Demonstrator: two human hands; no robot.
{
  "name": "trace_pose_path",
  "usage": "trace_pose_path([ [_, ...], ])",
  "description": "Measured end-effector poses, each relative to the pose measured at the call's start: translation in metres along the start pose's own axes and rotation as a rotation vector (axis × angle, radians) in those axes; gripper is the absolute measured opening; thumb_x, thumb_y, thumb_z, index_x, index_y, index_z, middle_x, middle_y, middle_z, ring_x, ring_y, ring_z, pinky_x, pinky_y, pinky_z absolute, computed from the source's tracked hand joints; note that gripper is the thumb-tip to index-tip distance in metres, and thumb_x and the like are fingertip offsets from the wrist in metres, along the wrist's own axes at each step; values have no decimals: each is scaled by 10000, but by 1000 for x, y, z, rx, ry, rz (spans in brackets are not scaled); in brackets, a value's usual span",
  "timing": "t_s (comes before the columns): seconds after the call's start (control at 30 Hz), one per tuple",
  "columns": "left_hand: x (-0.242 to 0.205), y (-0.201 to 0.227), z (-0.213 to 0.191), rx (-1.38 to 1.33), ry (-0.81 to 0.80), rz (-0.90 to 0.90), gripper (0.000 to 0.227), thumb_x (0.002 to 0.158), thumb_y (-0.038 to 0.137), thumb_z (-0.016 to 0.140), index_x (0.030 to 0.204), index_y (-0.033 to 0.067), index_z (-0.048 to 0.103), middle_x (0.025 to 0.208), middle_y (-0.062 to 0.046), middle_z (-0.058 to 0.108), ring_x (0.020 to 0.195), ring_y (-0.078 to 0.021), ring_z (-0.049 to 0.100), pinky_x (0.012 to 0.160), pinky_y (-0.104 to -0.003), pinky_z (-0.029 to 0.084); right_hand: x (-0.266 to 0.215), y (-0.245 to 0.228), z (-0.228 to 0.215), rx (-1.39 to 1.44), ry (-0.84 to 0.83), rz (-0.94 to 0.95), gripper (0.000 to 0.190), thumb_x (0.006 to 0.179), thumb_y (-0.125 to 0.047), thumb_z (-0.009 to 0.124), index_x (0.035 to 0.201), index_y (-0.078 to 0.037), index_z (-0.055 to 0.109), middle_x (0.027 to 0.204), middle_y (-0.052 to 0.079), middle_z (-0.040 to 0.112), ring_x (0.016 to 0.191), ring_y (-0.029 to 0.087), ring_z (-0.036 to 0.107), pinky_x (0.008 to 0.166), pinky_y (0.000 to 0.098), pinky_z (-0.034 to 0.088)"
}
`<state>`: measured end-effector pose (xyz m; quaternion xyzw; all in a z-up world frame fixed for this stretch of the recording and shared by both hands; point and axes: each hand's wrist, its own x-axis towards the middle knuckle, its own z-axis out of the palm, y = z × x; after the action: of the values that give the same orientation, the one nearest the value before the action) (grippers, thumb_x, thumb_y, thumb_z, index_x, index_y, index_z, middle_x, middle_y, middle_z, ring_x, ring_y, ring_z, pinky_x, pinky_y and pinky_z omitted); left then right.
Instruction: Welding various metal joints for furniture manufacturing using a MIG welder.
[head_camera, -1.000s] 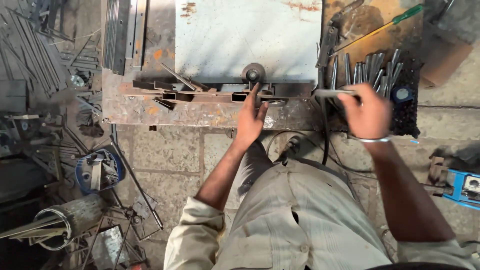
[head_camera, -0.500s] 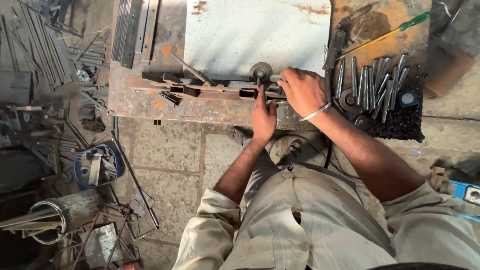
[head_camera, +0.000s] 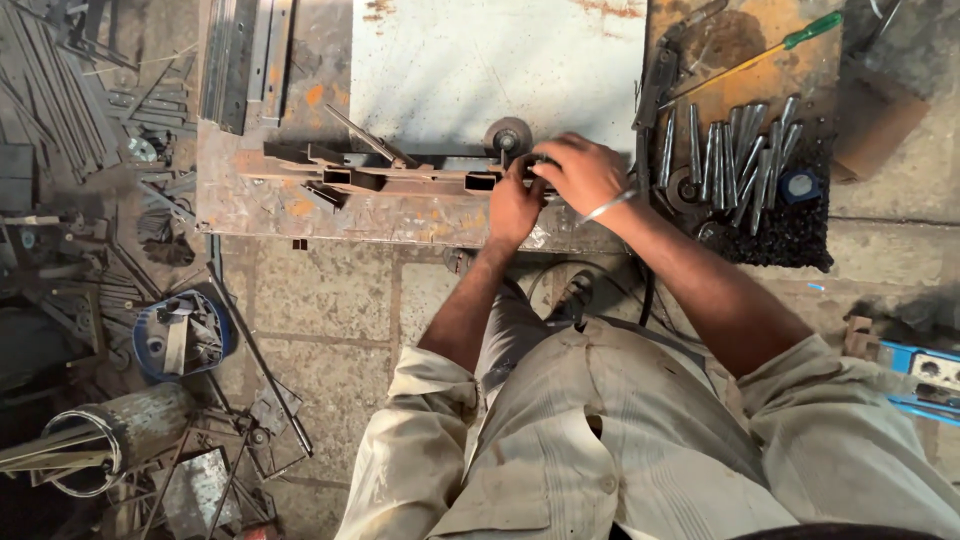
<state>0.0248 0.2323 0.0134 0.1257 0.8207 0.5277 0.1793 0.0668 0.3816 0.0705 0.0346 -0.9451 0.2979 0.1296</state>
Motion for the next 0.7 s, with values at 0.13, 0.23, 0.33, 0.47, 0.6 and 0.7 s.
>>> trace_pose_path([
  [0.13,9,-17,-1,158,21,68,369,954,281,663,1271,94,629,980,-161,769,837,-333,767,743,-437,582,-58,29,26,91,154,231,298,1050,-344,656,1132,-66,723,1052,135,739,904,310,722,758,420,572],
  [0.23,14,-17,-6,313,10,166,393,957,344,663,1261,95,649,1024,-200,760,921,-392,733,791,-483,574,-99,55,67,-118,-303,476,305,1117,-412,607,1167,-132,716,1148,91,724,935,262,728,809,405,575],
  [0.33,10,-13,-7,349,-16,185,430,969,393,646,1266,82,638,1062,-218,746,959,-414,716,813,-504,568,-117,62,102,-347,-200,75,457,889,-376,729,1265,-130,646,1288,87,612,1098,271,643,880,476,564],
  [0.47,11,-15,-9,332,-23,193,457,988,418,630,1271,59,626,1095,-224,740,1000,-418,707,833,-507,564,-88,37,106,-446,-247,78,695,813,-344,752,1386,-6,551,1402,154,529,1273,333,530,814,468,552],
  [0.6,14,-16,-10,318,-58,179,489,1001,441,612,1294,49,609,1117,-221,737,1025,-402,716,863,-485,568,-80,58,132,-517,-539,297,511,926,-358,736,1320,-57,612,1405,119,572,1331,305,528,954,516,529],
  [0.7,9,-10,-14,291,-79,158,504,1006,456,592,1320,61,607,1120,-208,743,1035,-383,727,880,-469,569,-89,83,150,-496,-448,271,547,856,-365,748,1277,-32,641,1359,173,603,1197,342,600,846,503,544],
])
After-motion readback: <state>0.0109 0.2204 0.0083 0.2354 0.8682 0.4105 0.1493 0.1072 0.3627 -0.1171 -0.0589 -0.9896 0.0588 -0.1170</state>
